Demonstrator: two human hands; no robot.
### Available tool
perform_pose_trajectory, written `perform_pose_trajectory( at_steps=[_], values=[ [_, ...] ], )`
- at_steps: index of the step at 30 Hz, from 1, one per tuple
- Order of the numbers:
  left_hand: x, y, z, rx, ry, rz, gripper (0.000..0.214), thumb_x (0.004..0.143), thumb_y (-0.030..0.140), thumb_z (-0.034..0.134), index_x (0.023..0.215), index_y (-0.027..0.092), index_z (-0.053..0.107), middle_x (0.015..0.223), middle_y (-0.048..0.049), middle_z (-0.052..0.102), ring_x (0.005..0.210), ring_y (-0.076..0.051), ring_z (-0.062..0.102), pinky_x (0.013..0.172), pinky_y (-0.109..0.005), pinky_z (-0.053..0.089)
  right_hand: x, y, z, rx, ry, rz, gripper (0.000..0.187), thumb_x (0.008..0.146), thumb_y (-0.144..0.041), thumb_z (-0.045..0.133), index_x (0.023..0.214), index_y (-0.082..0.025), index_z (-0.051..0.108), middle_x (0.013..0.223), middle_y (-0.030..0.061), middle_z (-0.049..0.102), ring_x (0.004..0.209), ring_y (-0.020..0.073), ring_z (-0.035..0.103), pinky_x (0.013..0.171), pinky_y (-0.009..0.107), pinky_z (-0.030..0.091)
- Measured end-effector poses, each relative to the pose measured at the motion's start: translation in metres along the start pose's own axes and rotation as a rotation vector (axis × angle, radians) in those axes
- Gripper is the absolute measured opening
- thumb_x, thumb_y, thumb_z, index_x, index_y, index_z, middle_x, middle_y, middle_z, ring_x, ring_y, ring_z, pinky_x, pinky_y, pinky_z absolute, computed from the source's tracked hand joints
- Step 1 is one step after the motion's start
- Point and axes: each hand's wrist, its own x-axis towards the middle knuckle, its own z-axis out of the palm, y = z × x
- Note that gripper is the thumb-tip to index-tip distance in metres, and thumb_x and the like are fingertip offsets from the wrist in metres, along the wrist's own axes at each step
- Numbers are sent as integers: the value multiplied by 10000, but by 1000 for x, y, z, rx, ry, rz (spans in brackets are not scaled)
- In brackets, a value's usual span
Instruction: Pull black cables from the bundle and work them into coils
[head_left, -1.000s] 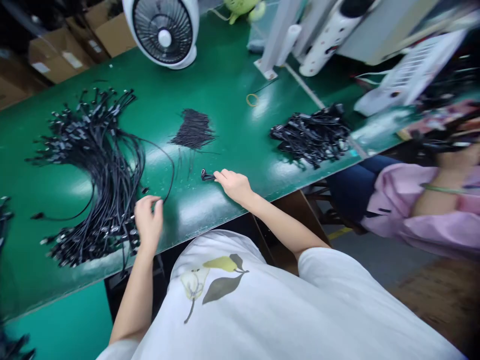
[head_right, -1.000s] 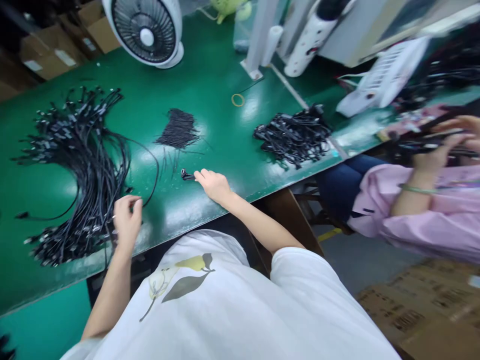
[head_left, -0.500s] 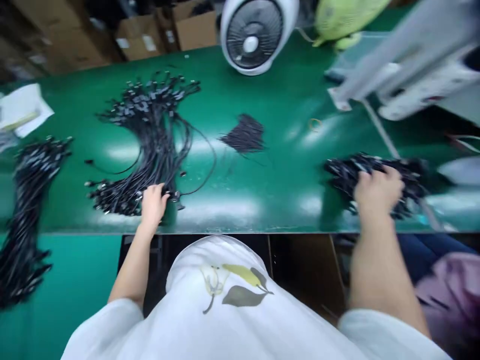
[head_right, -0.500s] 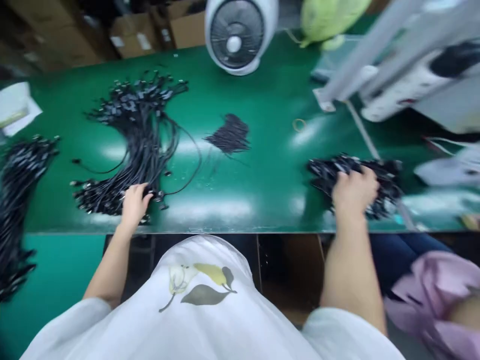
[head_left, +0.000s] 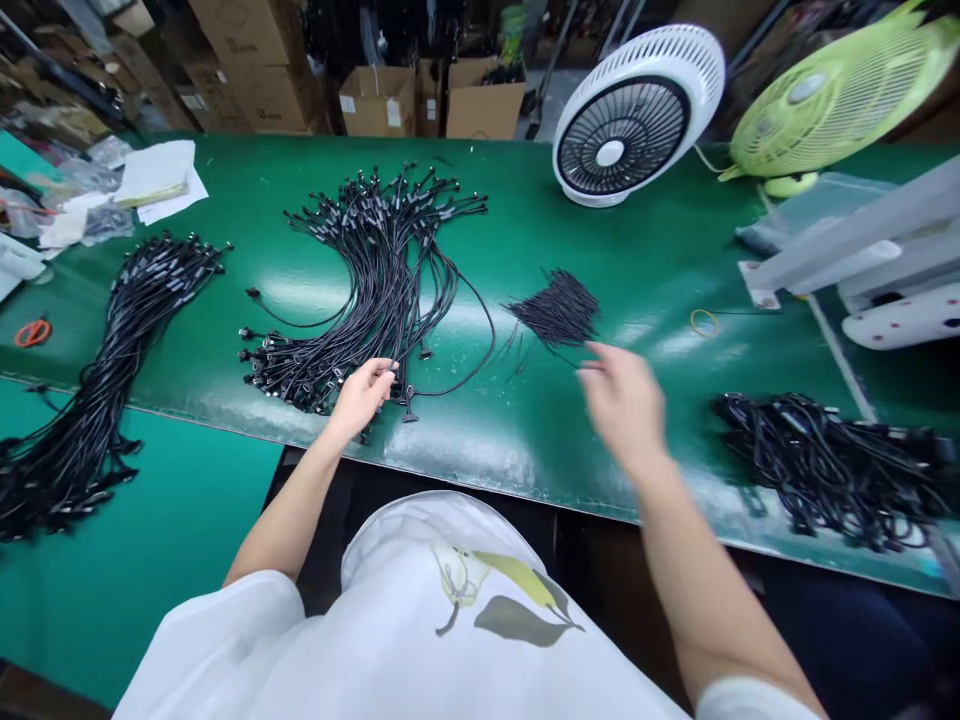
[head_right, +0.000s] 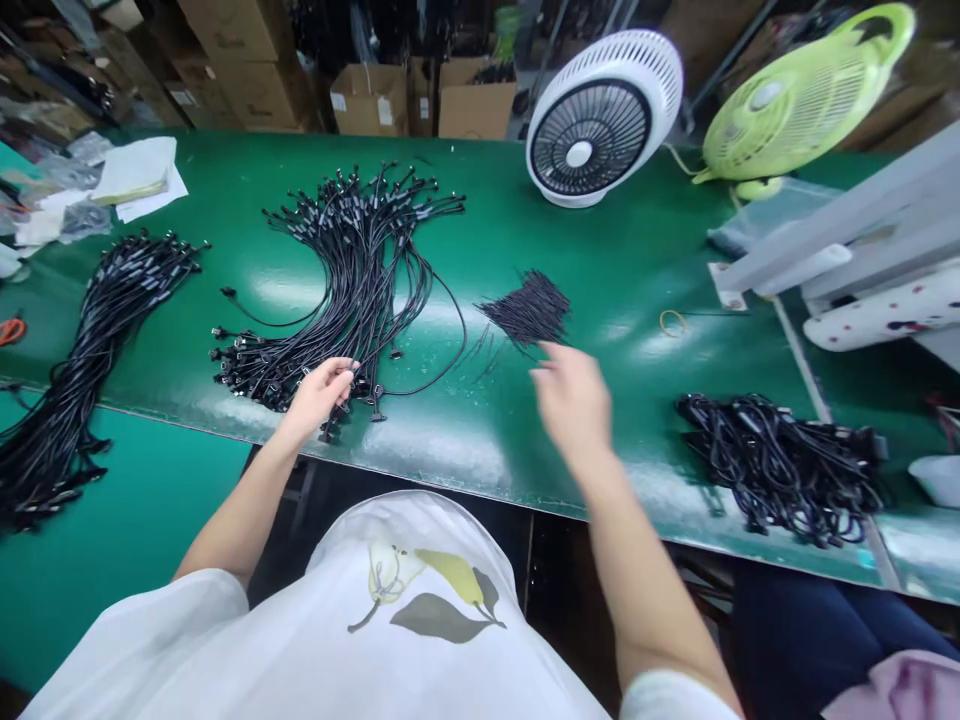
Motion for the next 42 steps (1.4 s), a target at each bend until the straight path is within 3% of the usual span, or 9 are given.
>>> perform_pose_trajectory(
  at_steps=[4, 7, 9, 14, 20, 24, 29, 35, 42],
  values=[
    [-52, 44, 3, -191, -159, 14, 234, 862, 332, 573, 1034, 176, 600, 699, 26, 520, 529, -78, 446, 506, -210, 359, 61, -115, 115, 139, -392, -467, 503, 924, -238, 499, 1422, -186, 455, 1516, 129, 386, 1315, 248, 456, 1070, 402, 415],
    [-98, 47, -26, -345, -319, -40, 225, 856, 380, 610, 969, 186, 611, 628, 50, 466, 449, -58, 380, 443, -204, 314, 113, -142, 166, 90, -482, -479, 271, 952, -237, 472, 1138, -154, 649, 1342, 123, 564, 1192, 227, 532, 1020, 364, 428],
    [-115, 30, -52, -407, -190, -19, 227, 830, 392, 652, 898, 176, 629, 668, 24, 524, 469, -61, 409, 452, -208, 344, 144, -139, 173, 51, -480, -413, 256, 968, -237, 438, 985, -125, 667, 1152, 146, 645, 1077, 230, 570, 955, 371, 443],
    [-105, -28, -88, -555, 306, -85, 339, 793, 399, 719, 647, 142, 552, 663, 3, 512, 631, -80, 508, 558, -162, 443, 190, -133, 103, -38, -58, -437, 308, 1014, -308, 357, 1051, -152, 620, 1042, 107, 636, 1016, 212, 557, 906, 357, 416],
    [-80, -31, -101, -1166, 149, -314, 279, 931, 286, 563, 704, 136, 500, 590, 74, 351, 380, 12, 280, 310, -59, 208, 180, -131, -4, -548, -159, -322, 464, 1041, -386, 232, 1239, -94, 533, 1106, 194, 619, 979, 245, 630, 709, 292, 394],
    [-64, -13, -73, -1052, -45, -415, 217, 915, 355, 587, 901, 142, 626, 696, 12, 567, 549, -39, 575, 461, -94, 443, 100, -117, -9, -869, -391, -191, 393, 961, -74, 204, 1152, -8, 540, 884, 233, 618, 819, 291, 672, 566, 302, 306],
    [-52, 19, 8, -460, -225, 22, 381, 845, 459, 649, 1117, 193, 681, 1097, -86, 693, 1126, -212, 609, 1024, -350, 454, 15, -144, -6, -483, -950, -448, 252, 927, -102, 380, 999, -122, 621, 860, 129, 657, 694, 189, 631, 521, 256, 276],
    [-51, 42, 34, -595, -644, -55, 358, 900, 457, 571, 952, 127, 699, 489, 71, 407, 437, -64, 371, 596, -243, 489, 53, -113, -22, -156, -767, -379, 296, 971, -368, 444, 981, -154, 648, 975, 94, 674, 816, 181, 619, 621, 254, 361],
    [-35, 52, -13, -1245, -217, -312, 309, 985, 259, 446, 785, 116, 633, 465, 109, 165, 338, -19, 172, 376, -86, 282, 40, -4, -20, 72, -473, -156, 366, 960, -376, 400, 1129, -187, 664, 1054, 85, 702, 947, 225, 639, 800, 335, 465]
  ],
)
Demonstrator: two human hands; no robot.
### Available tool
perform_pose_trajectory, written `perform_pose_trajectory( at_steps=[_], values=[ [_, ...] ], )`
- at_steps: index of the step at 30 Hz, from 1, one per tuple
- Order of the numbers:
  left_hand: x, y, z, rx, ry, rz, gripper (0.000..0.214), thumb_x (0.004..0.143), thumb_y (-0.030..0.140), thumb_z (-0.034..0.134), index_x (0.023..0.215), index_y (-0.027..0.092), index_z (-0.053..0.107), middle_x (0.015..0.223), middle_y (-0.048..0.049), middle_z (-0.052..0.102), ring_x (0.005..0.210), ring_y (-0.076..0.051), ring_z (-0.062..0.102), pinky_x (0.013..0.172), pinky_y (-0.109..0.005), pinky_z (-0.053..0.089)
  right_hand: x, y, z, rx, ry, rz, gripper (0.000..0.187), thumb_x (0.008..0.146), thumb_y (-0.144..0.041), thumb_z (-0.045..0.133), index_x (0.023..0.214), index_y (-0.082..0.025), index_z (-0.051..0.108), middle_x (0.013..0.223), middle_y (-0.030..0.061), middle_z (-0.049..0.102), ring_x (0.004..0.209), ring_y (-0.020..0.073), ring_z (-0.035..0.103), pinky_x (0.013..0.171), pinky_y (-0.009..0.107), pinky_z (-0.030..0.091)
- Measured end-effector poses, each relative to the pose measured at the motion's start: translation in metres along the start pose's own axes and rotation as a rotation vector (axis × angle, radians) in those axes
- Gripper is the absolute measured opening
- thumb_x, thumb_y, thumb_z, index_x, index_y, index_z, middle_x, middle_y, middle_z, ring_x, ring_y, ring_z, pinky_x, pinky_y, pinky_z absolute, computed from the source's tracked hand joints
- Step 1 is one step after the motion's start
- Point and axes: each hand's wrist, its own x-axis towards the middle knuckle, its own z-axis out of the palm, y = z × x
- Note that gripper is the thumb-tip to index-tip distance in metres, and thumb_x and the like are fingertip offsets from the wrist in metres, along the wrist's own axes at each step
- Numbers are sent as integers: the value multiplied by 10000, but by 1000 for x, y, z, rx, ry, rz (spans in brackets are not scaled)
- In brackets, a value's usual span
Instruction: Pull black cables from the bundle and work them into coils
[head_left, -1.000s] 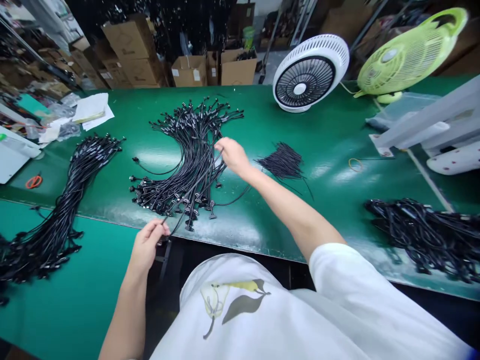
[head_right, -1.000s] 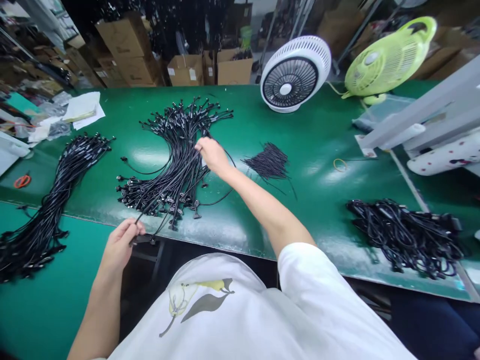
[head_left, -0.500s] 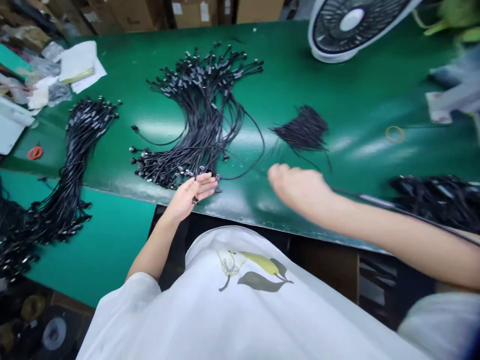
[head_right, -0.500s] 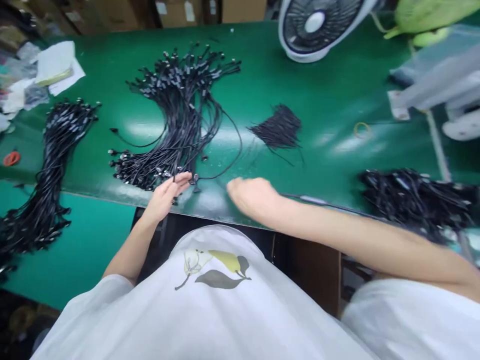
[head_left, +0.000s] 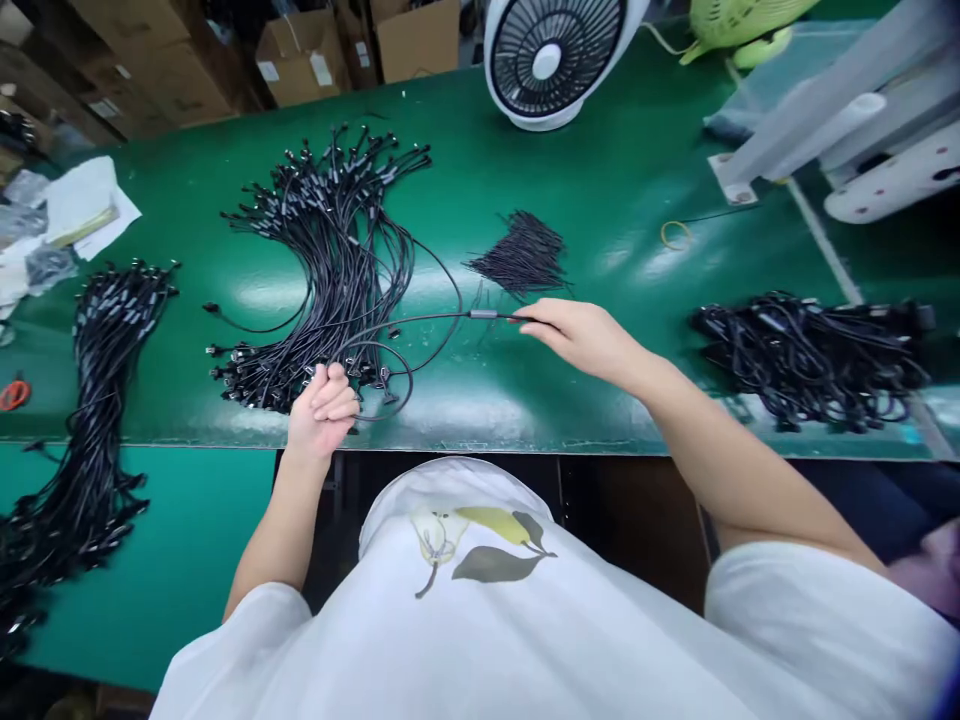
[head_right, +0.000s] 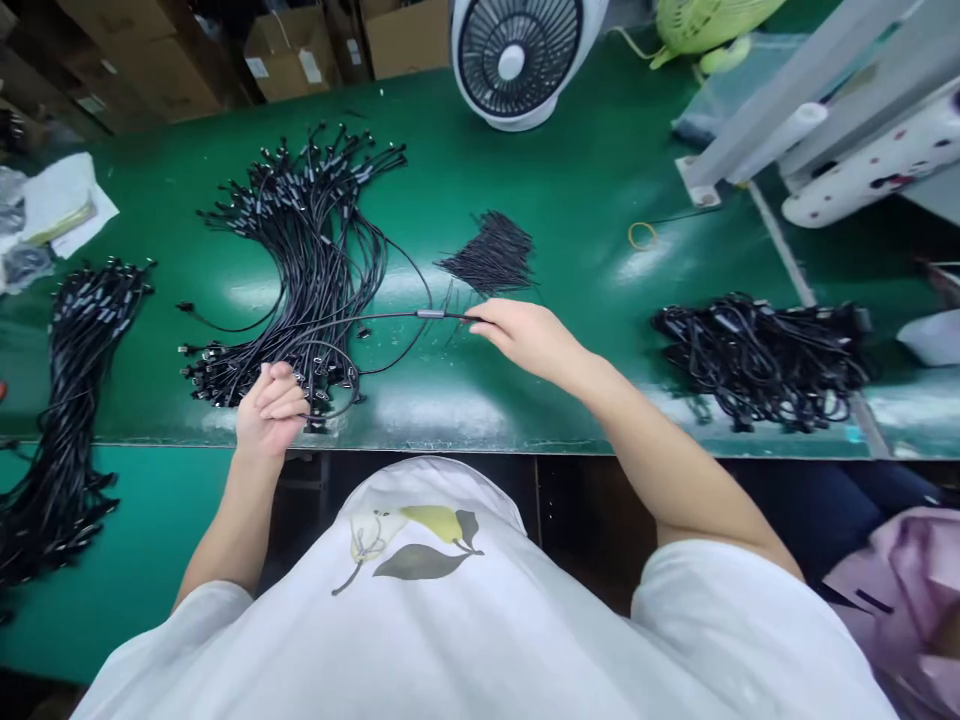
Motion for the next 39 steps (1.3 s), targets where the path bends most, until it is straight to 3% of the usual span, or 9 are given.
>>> perform_pose_trajectory(
  at_steps=[5, 10, 16, 19, 22, 26, 30, 35, 39],
  values=[
    [8, 5, 11, -39, 129, 117, 289, 1015, 246, 380, 1087, 126, 632, 537, 93, 338, 371, 0, 288, 482, -78, 392, -29, 2, 17, -38, 105, 35, 398, 985, -360, 341, 1201, -217, 643, 1124, 64, 704, 992, 207, 654, 793, 320, 481],
    [24, -9, 13, 97, 152, 115, 261, 995, 320, 447, 1053, 180, 660, 537, 103, 319, 394, -8, 320, 721, -182, 542, -42, -23, 22, -360, 19, -31, 383, 989, -314, 348, 1159, -184, 667, 870, 66, 726, 738, 166, 654, 565, 276, 359],
    [26, -2, -3, -18, 92, 144, 270, 999, 248, 434, 961, 97, 654, 514, 97, 338, 398, 1, 332, 502, -91, 408, -42, -24, 16, -456, 84, -3, 357, 991, -284, 362, 1101, -166, 681, 886, 77, 727, 720, 151, 643, 554, 267, 305],
    [24, -13, 1, 229, 66, 189, 231, 924, 276, 578, 1087, 132, 656, 620, 52, 522, 511, -27, 483, 566, -141, 450, -37, -46, 21, -385, -113, -135, 311, 977, -266, 397, 942, -169, 690, 789, 63, 707, 651, 144, 611, 537, 259, 265],
    [22, -37, 12, 697, -38, 231, 243, 867, 353, 647, 1003, 158, 698, 924, -58, 691, 853, -132, 636, 797, -242, 496, -24, -81, 24, -154, -283, -347, 303, 982, -301, 420, 862, -177, 668, 790, 40, 704, 664, 132, 604, 570, 241, 295],
    [13, -57, 21, 1033, -282, 115, 299, 892, 436, 582, 898, 158, 693, 930, -74, 701, 854, -173, 618, 858, -300, 465, 5, -99, 26, 144, -108, -273, 330, 989, -334, 404, 845, -179, 657, 840, 41, 692, 746, 136, 600, 657, 243, 357],
    [9, -59, 21, 755, -277, 63, 320, 871, 473, 604, 791, 163, 592, 692, -11, 581, 583, -109, 481, 589, -253, 402, 19, -88, 51, 595, 126, -59, 296, 878, -459, 585, 959, -176, 615, 939, 50, 645, 826, 148, 573, 740, 270, 417],
    [12, -76, 20, 530, -196, -34, 414, 834, 541, 623, 697, 166, 515, 643, -5, 538, 561, -114, 497, 566, -259, 392, 10, -99, 98, 1382, 49, 294, 440, 859, -594, 546, 718, -182, 482, 588, -63, 388, 523, 76, 360, 549, 230, 349],
    [9, -98, 15, 555, -110, -100, 490, 792, 603, 638, 633, 164, 492, 666, -20, 563, 640, -131, 543, 653, -276, 444, 3, -115, 103, 1796, 23, 438, 493, 781, -615, 653, 699, -195, 406, 574, -94, 282, 480, 47, 261, 479, 199, 302]
  ],
)
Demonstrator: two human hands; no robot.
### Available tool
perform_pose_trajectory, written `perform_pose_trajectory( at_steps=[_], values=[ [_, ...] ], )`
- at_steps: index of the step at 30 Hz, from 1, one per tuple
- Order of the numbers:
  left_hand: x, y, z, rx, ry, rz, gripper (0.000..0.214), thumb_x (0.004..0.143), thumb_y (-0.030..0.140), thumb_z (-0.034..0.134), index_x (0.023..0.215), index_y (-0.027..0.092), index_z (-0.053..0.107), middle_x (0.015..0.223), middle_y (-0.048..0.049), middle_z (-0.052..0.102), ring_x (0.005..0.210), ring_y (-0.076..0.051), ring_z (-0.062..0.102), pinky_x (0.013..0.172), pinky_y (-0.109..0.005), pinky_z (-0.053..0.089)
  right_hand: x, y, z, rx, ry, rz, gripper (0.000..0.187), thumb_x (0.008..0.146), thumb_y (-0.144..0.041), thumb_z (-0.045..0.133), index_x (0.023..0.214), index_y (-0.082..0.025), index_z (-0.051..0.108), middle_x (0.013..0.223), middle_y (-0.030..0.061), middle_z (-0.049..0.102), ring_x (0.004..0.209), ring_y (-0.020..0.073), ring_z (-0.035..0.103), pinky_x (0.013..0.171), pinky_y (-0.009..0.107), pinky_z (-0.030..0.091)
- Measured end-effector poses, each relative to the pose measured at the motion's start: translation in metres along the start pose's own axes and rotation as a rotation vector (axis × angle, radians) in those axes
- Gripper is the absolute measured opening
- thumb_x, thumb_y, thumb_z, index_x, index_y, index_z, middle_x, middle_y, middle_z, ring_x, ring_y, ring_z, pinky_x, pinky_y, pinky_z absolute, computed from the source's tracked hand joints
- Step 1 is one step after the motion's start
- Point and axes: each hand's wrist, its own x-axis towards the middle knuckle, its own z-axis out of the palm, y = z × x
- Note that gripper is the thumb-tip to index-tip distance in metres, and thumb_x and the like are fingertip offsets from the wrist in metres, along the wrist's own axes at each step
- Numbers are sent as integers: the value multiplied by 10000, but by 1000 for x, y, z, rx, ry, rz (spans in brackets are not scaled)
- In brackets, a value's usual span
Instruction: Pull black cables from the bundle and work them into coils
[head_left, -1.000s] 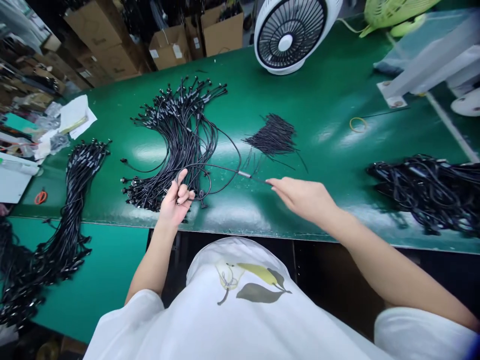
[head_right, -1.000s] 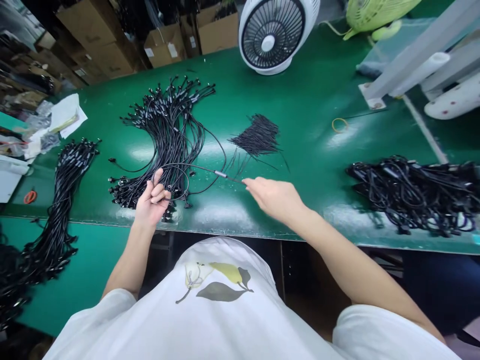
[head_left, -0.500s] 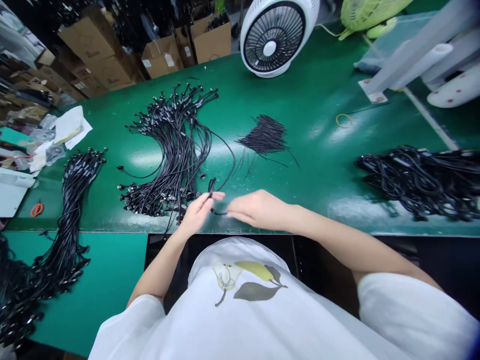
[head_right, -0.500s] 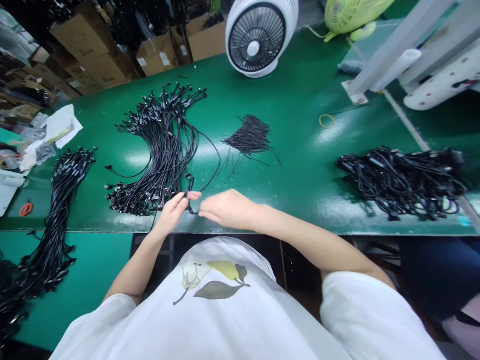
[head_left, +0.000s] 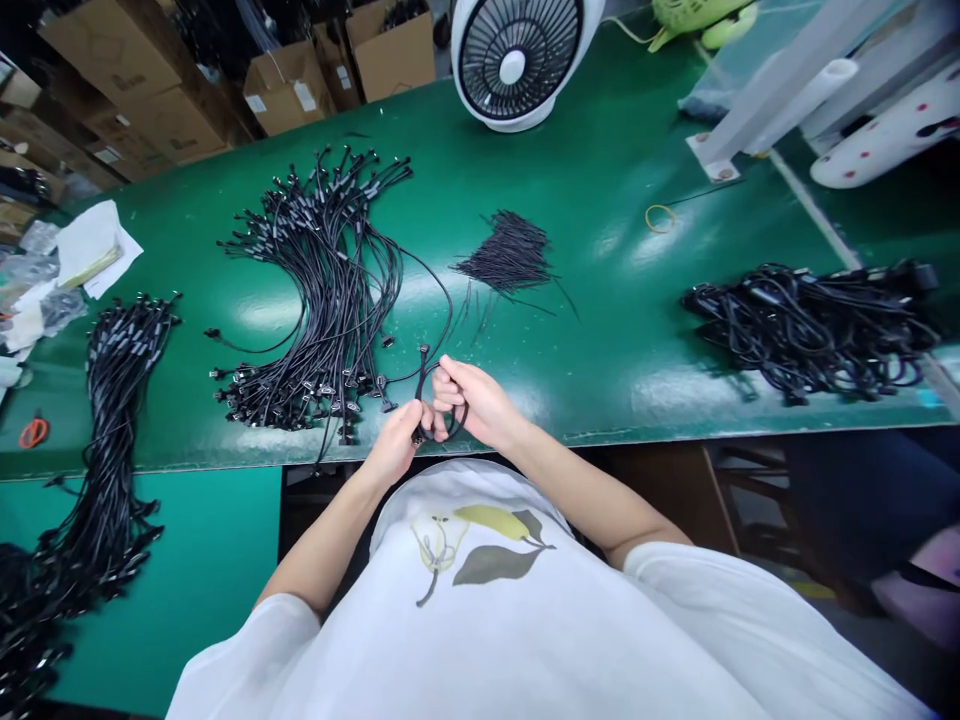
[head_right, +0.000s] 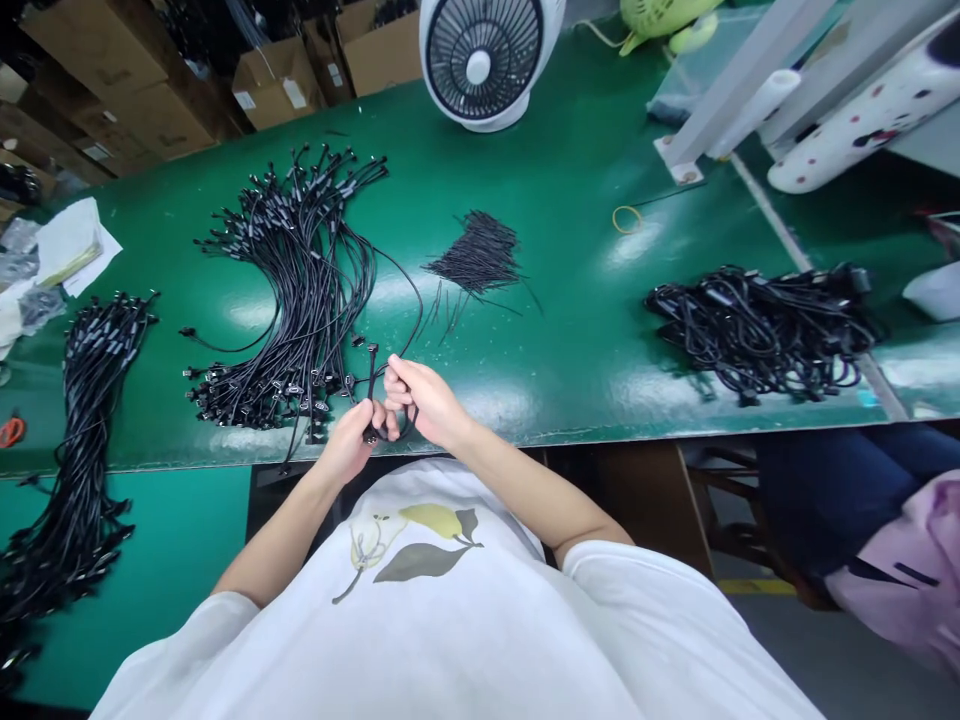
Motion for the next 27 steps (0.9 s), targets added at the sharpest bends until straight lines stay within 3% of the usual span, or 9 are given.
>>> perform_pose_trajectory(
  at_steps=[2, 6, 9, 11, 13, 17, 22, 24, 27],
  values=[
    [-4, -7, 2, -27, 39, -17, 512, 763, 613, 664, 605, 165, 473, 715, -28, 579, 718, -143, 572, 719, -286, 471, -3, 0, 4, -15, 5, 2, 506, 773, -645, 643, 705, -200, 410, 589, -75, 339, 501, 60, 339, 470, 195, 341],
    [-13, -10, 5, -135, -81, -157, 502, 755, 587, 688, 614, 157, 471, 933, -71, 639, 873, -189, 635, 823, -354, 510, -9, 0, 4, -172, 185, -162, 482, 747, -660, 657, 798, -195, 542, 840, 15, 562, 729, 97, 539, 511, 175, 451],
    [-14, -12, 9, -180, -94, -207, 516, 730, 601, 704, 627, 162, 453, 908, -69, 651, 853, -206, 660, 809, -378, 525, -12, -4, 4, -99, 114, -32, 555, 740, -702, 629, 974, -204, 563, 901, 43, 607, 753, 128, 596, 460, 194, 472],
    [-12, -15, 13, -172, -97, -223, 532, 697, 610, 729, 629, 161, 453, 882, -64, 653, 830, -205, 665, 799, -376, 527, -13, -7, 7, -41, 75, 16, 542, 741, -693, 637, 974, -219, 515, 805, 2, 587, 627, 107, 565, 386, 178, 412],
    [-8, -18, 17, -156, -102, -241, 505, 687, 609, 740, 700, 161, 507, 867, -53, 656, 813, -197, 663, 794, -368, 520, -10, -10, 9, 13, 99, -58, 496, 739, -642, 679, 909, -232, 457, 751, -51, 528, 532, 57, 484, 376, 143, 355],
    [0, -20, 21, -101, -163, -214, 538, 719, 605, 717, 1029, 190, 573, 832, -30, 666, 749, -172, 637, 744, -327, 484, -5, -14, 7, 1, 109, -177, 436, 771, -572, 686, 863, -225, 437, 715, -90, 415, 445, -4, 311, 380, 111, 232],
    [2, -16, 22, 81, -378, -251, 513, 780, 611, 650, 892, 111, 635, 646, -22, 586, 601, -127, 533, 612, -272, 410, -9, -25, -7, -130, -72, 6, 409, 794, -554, 674, 860, -180, 525, 696, -80, 394, 436, -2, 279, 364, 134, 213],
    [1, -14, 26, 55, -387, -271, 471, 783, 576, 671, 847, 111, 633, 617, 1, 535, 591, -115, 514, 609, -261, 413, -12, -30, -10, -93, -101, 63, 437, 780, -572, 683, 836, -165, 535, 683, -79, 387, 439, -2, 272, 371, 139, 229],
    [-1, -12, 34, -99, -323, -312, 455, 742, 565, 719, 798, 133, 587, 607, 32, 467, 583, -106, 506, 613, -262, 446, -12, -35, -11, 14, -3, -5, 503, 783, -660, 625, 766, -171, 506, 616, -92, 324, 412, -2, 176, 353, 147, 141]
  ],
)
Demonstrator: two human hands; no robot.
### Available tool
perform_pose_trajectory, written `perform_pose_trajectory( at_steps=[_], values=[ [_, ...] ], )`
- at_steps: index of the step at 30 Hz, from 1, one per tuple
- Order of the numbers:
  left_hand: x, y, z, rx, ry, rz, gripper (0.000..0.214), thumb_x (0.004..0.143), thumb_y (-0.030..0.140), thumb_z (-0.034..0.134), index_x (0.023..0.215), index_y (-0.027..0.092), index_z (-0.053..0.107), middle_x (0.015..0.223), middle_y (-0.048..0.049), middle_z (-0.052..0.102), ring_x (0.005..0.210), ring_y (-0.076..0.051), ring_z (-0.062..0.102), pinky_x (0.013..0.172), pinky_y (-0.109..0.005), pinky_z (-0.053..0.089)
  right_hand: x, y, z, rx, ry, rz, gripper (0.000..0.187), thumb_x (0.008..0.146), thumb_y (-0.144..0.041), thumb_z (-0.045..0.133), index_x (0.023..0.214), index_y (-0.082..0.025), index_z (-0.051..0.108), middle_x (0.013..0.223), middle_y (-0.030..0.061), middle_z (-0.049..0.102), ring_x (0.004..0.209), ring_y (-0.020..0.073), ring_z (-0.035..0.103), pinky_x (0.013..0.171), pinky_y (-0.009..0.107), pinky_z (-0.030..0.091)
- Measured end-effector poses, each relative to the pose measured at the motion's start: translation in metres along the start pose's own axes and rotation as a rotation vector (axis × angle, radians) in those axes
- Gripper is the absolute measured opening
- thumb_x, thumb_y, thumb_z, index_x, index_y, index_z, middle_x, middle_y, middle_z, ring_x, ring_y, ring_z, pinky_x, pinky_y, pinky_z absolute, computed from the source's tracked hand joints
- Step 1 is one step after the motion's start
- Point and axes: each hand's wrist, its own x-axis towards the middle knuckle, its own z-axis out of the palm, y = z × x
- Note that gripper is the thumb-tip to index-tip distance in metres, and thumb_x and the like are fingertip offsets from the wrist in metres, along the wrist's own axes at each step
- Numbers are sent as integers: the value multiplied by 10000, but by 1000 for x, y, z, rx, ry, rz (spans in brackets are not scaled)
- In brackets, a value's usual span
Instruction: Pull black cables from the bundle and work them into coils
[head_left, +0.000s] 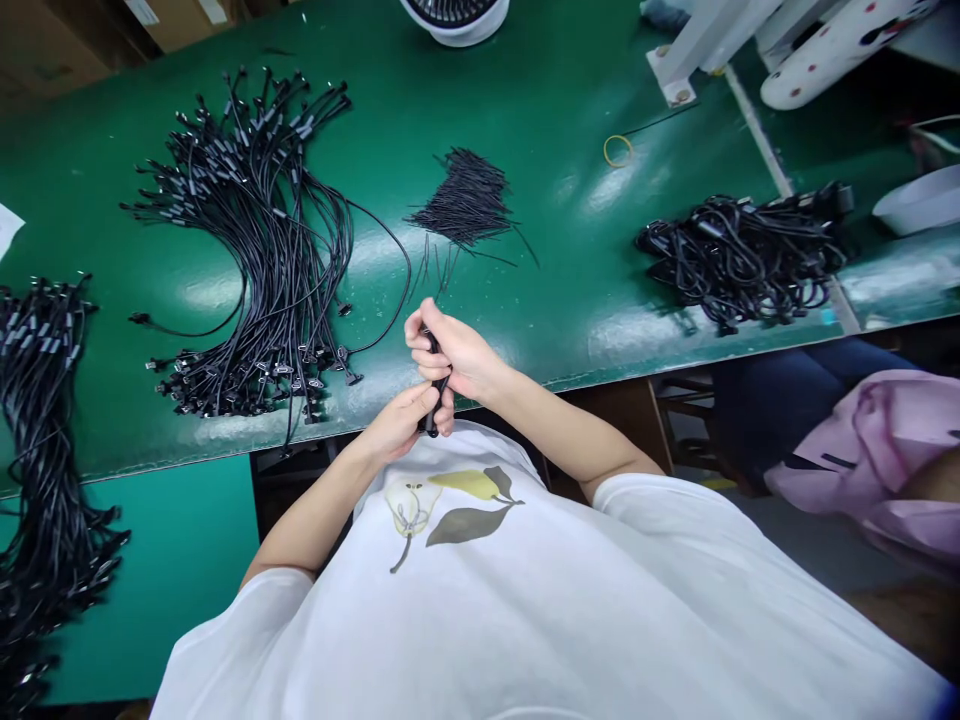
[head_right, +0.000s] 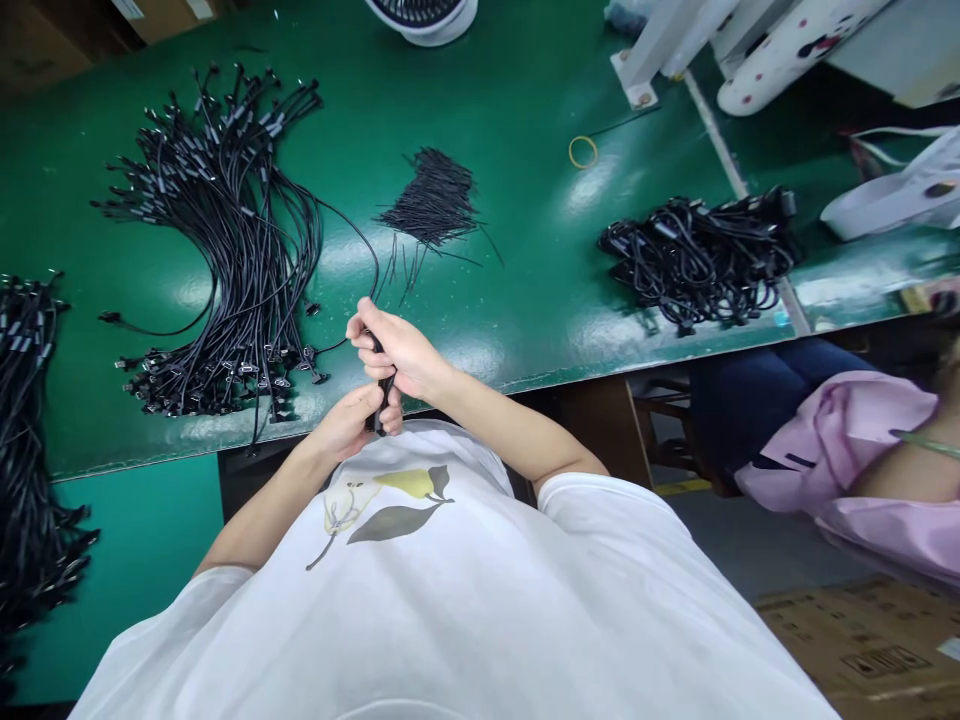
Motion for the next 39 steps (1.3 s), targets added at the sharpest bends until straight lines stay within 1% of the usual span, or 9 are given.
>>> perform_pose_trajectory(
  at_steps=[7, 11, 13, 16, 18, 22, 27, 33, 39],
  values=[
    [9, -5, 3, -132, 37, -123, 409, 775, 513, 711, 805, 147, 532, 614, 54, 392, 501, -58, 400, 455, -179, 338, 2, 8, -1, -21, 67, -101, 574, 801, -740, 522, 704, -176, 488, 538, -105, 248, 386, 3, 110, 342, 156, 103],
    [18, -16, 3, -1, 67, -77, 446, 759, 541, 714, 748, 151, 499, 583, 61, 382, 485, -55, 384, 442, -173, 315, 6, 1, -34, -285, 12, -88, 582, 838, -738, 453, 810, -166, 553, 602, -77, 360, 398, 26, 319, 394, 175, 319],
    [21, -17, 1, -14, 140, -42, 466, 737, 546, 731, 729, 158, 474, 589, 59, 400, 485, -51, 375, 440, -171, 310, 11, -15, -70, -590, 167, -189, 522, 882, -669, 446, 885, -164, 579, 682, -33, 472, 533, 74, 501, 547, 221, 454],
    [23, -11, -4, -78, 251, 29, 467, 724, 525, 751, 727, 167, 452, 605, 56, 419, 488, -46, 364, 440, -165, 304, 19, -50, -137, -1166, 749, -329, 275, 892, -435, 564, 921, -162, 581, 882, 52, 588, 796, 151, 579, 775, 299, 478],
    [24, -5, -6, -100, 277, 47, 448, 733, 505, 753, 738, 168, 459, 593, 67, 385, 482, -45, 347, 437, -161, 296, 26, -69, -175, -1438, 1002, -239, 169, 861, -301, 610, 934, -150, 582, 1021, 110, 599, 910, 200, 570, 850, 353, 456],
    [23, 3, -5, -79, 290, 41, 424, 756, 505, 734, 768, 162, 486, 578, 77, 342, 475, -46, 332, 432, -159, 292, 34, -83, -206, -1606, 993, -21, 77, 869, -193, 541, 869, -127, 580, 1024, 161, 611, 944, 235, 566, 879, 393, 436],
    [26, 7, -4, -28, 334, 78, 466, 786, 593, 651, 759, 154, 496, 557, 76, 345, 459, -45, 323, 425, -163, 283, 11, -60, -176, -1308, 795, -139, 70, 870, -213, 518, 853, -149, 538, 790, 79, 622, 749, 151, 582, 757, 310, 467],
    [30, 6, -14, -10, 287, 10, 411, 869, 546, 513, 761, 149, 514, 520, 68, 340, 433, -59, 319, 409, -176, 275, -17, 22, -101, -720, 235, -92, 268, 796, -359, 590, 971, -156, 601, 647, -33, 580, 529, 90, 524, 532, 222, 424],
    [21, -4, -27, -62, 234, 72, 504, 750, 484, 730, 1087, 184, 504, 563, 83, 410, 453, -66, 355, 436, -177, 292, -6, 57, -68, -935, 161, -178, 189, 845, -301, 551, 881, -153, 664, 780, 0, 646, 669, 99, 530, 660, 232, 407]
  ],
)
